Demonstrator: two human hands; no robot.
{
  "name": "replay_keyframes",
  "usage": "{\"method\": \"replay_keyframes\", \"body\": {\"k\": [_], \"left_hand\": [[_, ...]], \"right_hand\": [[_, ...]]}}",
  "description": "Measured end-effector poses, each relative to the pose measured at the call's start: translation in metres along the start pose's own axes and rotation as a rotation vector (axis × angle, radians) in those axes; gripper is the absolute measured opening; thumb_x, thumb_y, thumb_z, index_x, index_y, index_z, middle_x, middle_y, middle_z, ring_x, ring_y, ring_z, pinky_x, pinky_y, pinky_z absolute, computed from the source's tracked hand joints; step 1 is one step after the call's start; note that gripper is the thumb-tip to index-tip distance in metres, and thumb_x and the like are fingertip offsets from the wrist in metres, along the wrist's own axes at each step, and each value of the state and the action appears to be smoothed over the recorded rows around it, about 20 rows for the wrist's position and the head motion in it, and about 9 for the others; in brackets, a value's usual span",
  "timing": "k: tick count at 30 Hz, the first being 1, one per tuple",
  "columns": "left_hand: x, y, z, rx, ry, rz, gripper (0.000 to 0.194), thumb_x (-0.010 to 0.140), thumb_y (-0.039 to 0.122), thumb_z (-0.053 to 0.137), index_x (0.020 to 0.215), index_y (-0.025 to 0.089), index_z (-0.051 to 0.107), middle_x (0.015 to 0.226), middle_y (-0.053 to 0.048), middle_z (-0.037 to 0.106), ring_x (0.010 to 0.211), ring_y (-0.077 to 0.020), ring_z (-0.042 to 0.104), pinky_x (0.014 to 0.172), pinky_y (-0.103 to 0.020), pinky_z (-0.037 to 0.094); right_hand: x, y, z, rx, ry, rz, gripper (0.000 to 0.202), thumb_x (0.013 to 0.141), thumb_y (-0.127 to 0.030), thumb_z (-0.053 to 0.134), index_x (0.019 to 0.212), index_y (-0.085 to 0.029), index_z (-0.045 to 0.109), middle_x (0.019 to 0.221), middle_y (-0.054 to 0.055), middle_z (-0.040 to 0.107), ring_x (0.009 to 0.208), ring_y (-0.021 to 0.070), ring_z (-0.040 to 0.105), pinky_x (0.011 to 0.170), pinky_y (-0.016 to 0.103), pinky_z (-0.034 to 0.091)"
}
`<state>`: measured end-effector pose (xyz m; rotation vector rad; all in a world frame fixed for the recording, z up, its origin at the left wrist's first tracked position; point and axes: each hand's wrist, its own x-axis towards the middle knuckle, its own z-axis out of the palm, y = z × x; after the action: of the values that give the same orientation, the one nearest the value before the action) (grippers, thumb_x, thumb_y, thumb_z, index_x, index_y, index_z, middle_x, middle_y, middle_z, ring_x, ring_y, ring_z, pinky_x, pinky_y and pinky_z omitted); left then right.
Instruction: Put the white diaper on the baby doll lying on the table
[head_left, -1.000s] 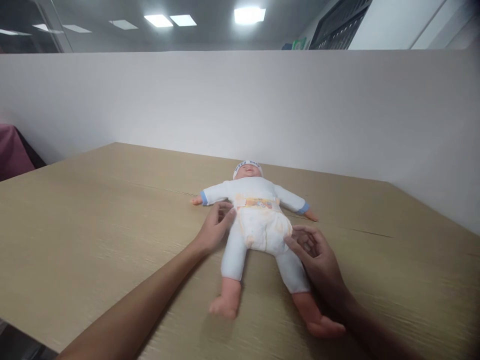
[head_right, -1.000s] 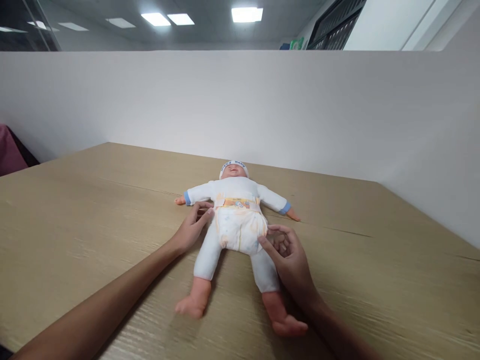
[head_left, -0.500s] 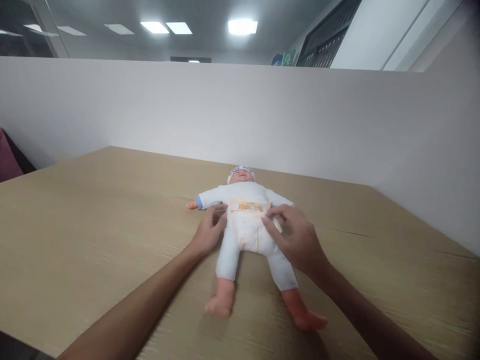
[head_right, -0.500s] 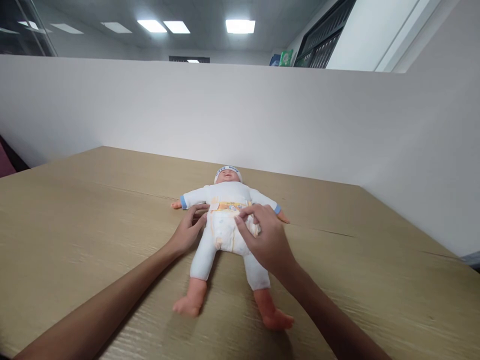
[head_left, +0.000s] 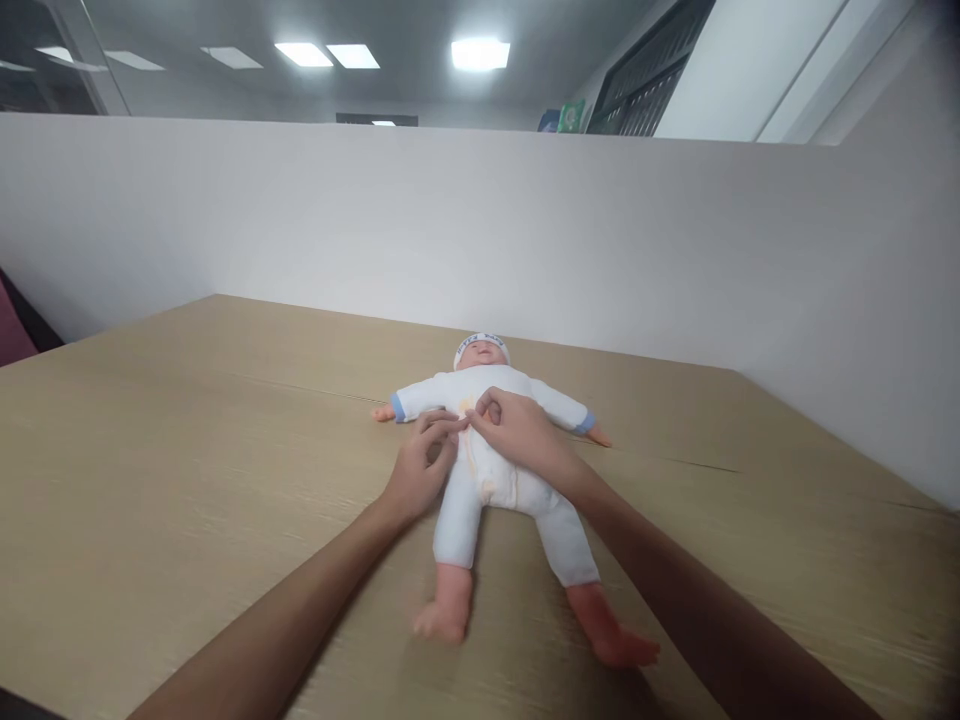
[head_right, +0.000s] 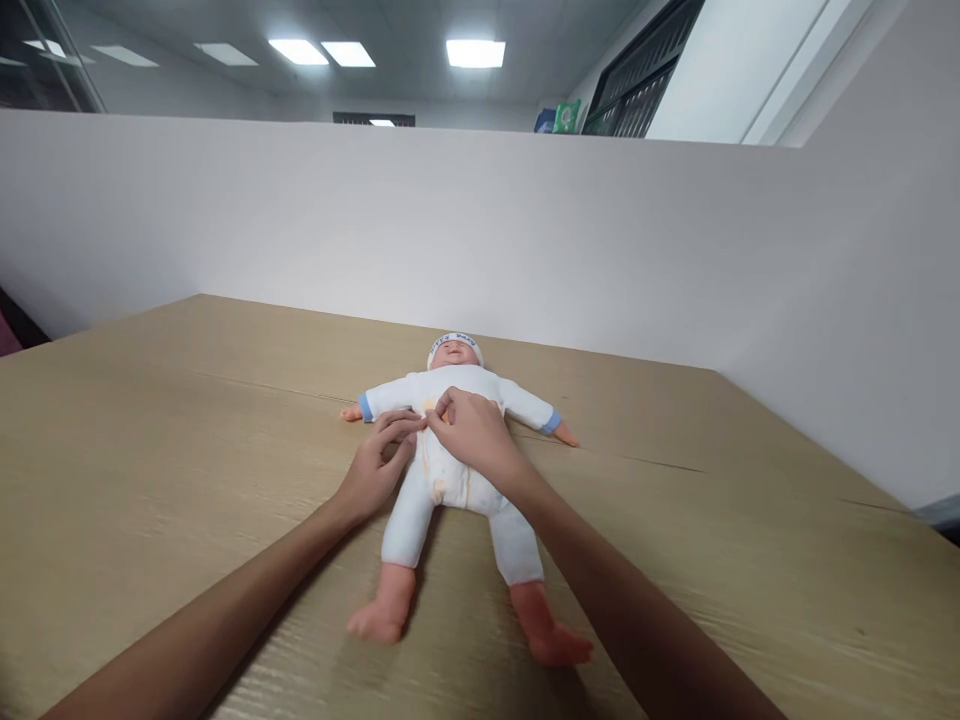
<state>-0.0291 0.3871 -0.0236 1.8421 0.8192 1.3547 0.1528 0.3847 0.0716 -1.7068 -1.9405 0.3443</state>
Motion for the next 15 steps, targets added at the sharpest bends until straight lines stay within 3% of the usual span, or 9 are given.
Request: {"method": "replay_keyframes", "body": {"k": [4,10,15], "left_hand": [[-0.002,0.001,0.000,-0.032,-0.004,0.005,0.030,0.109,0.040,0.056,0.126,0.026,0.076,0.137,-0.011,0.067,0.136,-0.0269,0.060,0.117,-0.042,0.047],[-0.001,-0.008,0.000,-0.172,0.053,-0.280,0.036,0.107,0.051,0.058,0.126,0.021,0.068,0.131,-0.011,0.072,0.112,-0.0250,0.068,0.100,-0.039,0.053],[0.001,-0.014,0.001,-0.185,0.046,-0.300,0.038,0.105,0.054,0.059,0.121,0.020,0.069,0.126,-0.011,0.073,0.108,-0.0238,0.069,0.097,-0.037,0.054]], "right_hand": [[-0.005,0.011,0.004,0.122,0.030,-0.029,0.017,0.095,-0.037,0.061,0.085,-0.025,0.057,0.074,-0.002,0.064,0.068,0.0188,0.058,0.066,0.031,0.038],[-0.006,0.028,0.015,0.231,0.116,-0.026,0.017,0.090,-0.037,0.062,0.102,-0.025,0.059,0.073,-0.005,0.060,0.066,0.0189,0.057,0.065,0.031,0.040],[-0.006,0.030,0.021,0.264,0.146,-0.050,0.016,0.092,-0.036,0.060,0.102,-0.025,0.059,0.072,-0.004,0.059,0.063,0.0183,0.055,0.063,0.032,0.040]]}}
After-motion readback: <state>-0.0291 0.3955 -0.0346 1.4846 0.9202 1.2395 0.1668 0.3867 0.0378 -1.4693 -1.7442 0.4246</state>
